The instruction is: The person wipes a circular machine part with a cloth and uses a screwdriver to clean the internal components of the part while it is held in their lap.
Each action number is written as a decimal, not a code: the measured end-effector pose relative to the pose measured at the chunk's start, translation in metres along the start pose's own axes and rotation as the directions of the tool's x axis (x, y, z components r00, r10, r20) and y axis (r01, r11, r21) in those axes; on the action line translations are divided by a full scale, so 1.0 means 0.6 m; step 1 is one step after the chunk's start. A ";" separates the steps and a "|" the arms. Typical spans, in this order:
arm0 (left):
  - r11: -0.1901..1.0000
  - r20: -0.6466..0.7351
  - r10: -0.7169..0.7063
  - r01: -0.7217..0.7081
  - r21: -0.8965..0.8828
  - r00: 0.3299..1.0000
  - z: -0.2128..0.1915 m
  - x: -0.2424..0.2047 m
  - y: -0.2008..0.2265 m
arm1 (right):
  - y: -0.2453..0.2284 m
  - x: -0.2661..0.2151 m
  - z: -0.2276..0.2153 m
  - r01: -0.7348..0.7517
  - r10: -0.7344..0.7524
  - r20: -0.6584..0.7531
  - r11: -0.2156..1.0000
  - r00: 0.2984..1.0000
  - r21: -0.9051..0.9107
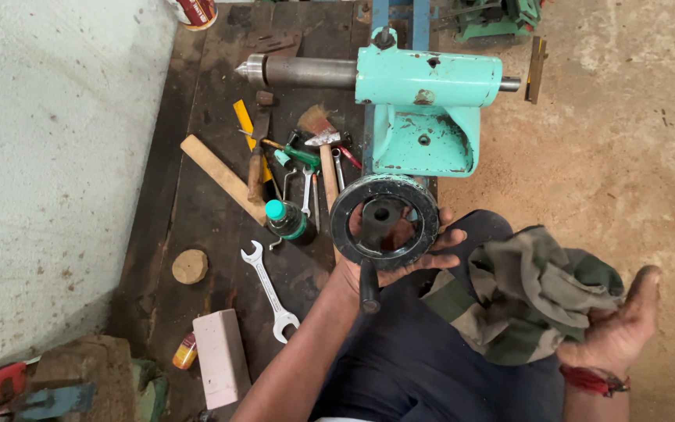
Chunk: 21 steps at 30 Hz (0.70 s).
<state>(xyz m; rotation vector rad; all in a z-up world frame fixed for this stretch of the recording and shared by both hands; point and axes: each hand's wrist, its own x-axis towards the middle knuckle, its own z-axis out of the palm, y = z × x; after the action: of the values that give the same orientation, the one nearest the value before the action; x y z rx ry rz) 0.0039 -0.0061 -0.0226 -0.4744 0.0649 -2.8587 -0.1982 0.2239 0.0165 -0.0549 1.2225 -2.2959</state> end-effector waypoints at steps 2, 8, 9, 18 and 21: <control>0.999 -0.021 0.000 0.000 -0.036 1.000 0.003 0.000 0.000 | 0.002 0.005 -0.002 -0.011 -0.002 -0.138 0.996 0.990 -0.092; 0.999 -0.006 0.047 -0.047 -0.012 0.999 0.014 -0.004 0.007 | 0.024 0.058 0.019 -0.013 0.061 0.146 0.950 0.987 -0.311; 0.997 0.029 0.075 -0.075 -0.008 0.997 0.017 -0.007 0.013 | 0.020 0.071 0.042 -0.055 0.067 0.080 0.988 0.994 -0.145; 0.968 0.074 0.250 -0.247 -0.041 0.965 0.088 -0.040 0.100 | 0.072 0.087 0.264 -0.467 -0.054 0.525 0.388 0.849 0.795; 0.949 0.116 0.297 -0.306 0.078 0.948 0.079 -0.048 0.103 | 0.175 0.059 0.273 0.235 -0.388 0.720 0.922 0.576 0.309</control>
<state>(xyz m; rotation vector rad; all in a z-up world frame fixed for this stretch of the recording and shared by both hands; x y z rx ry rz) 0.0600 -0.0593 0.0080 -0.5397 -0.0163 -2.5208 -0.1377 0.0361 0.0238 -1.1681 0.5528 -2.2260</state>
